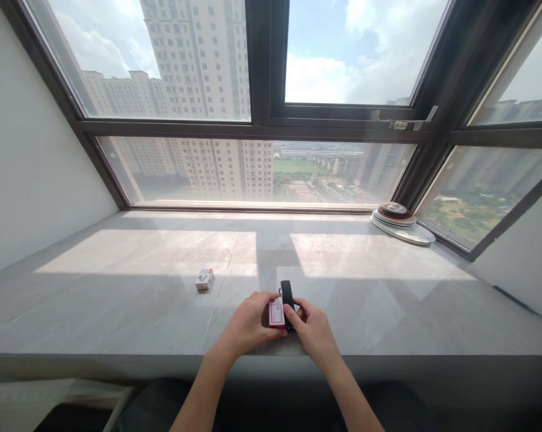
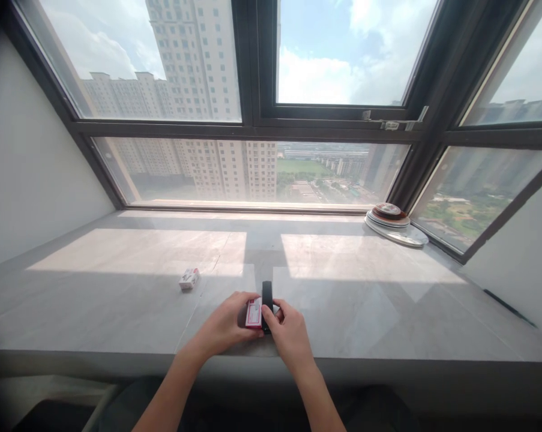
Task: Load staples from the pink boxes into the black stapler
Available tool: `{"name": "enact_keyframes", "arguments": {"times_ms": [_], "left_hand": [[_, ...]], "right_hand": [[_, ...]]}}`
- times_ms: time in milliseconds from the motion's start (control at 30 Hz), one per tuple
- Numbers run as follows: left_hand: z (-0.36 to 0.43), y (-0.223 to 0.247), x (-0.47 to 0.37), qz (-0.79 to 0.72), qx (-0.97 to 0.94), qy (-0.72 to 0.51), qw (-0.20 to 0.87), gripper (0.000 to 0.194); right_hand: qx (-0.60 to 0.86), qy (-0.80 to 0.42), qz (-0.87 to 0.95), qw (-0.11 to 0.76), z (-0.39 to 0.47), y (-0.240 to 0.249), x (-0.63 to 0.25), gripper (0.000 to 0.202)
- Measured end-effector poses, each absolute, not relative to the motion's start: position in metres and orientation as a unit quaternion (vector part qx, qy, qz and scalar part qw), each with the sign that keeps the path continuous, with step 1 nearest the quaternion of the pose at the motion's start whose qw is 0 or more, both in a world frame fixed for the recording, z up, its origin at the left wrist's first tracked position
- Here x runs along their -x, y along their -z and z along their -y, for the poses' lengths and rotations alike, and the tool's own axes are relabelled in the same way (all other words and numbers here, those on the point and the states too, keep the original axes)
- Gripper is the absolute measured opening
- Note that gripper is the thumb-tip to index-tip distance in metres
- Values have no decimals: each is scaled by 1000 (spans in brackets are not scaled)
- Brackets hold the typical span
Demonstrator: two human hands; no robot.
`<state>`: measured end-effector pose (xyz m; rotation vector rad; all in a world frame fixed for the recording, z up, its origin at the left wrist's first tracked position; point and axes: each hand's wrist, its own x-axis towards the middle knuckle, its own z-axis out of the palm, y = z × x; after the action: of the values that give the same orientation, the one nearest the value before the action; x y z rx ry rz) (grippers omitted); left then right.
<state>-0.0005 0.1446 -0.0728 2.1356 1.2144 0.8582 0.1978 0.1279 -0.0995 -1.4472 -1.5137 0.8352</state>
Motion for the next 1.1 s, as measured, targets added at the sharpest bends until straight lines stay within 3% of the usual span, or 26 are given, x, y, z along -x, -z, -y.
{"name": "enact_keyframes", "arguments": {"times_ms": [133,267,300,400,500,633,933,1100], "left_hand": [[-143,86,-6,-453,-789,-328,254,71],[-139,80,0,-434,-801,-320,260,90],[-140,77,7,-434,-802,-324,252,86],[-154,69,49,-530,-747,-368,163,46],[-179,64,106,-744,-562,-358,39,49],[-209,65,142,-792,-551,-241,101,47],[-210,82,42,-678,-686,-195,178,47],[-182,80,-5,-610,-727,-197,245,60]], "right_hand": [[578,-338,611,422,-129,102,-200,57],[573,-367,595,429,-126,98,-205,65],[573,-380,585,429,-125,97,-207,68],[571,-418,574,413,-120,96,-213,77],[579,-410,593,381,-116,94,-212,89],[596,-363,634,333,-112,86,-205,99],[552,-356,688,308,-117,72,-200,51],[553,-328,706,296,-121,76,-199,62]]}}
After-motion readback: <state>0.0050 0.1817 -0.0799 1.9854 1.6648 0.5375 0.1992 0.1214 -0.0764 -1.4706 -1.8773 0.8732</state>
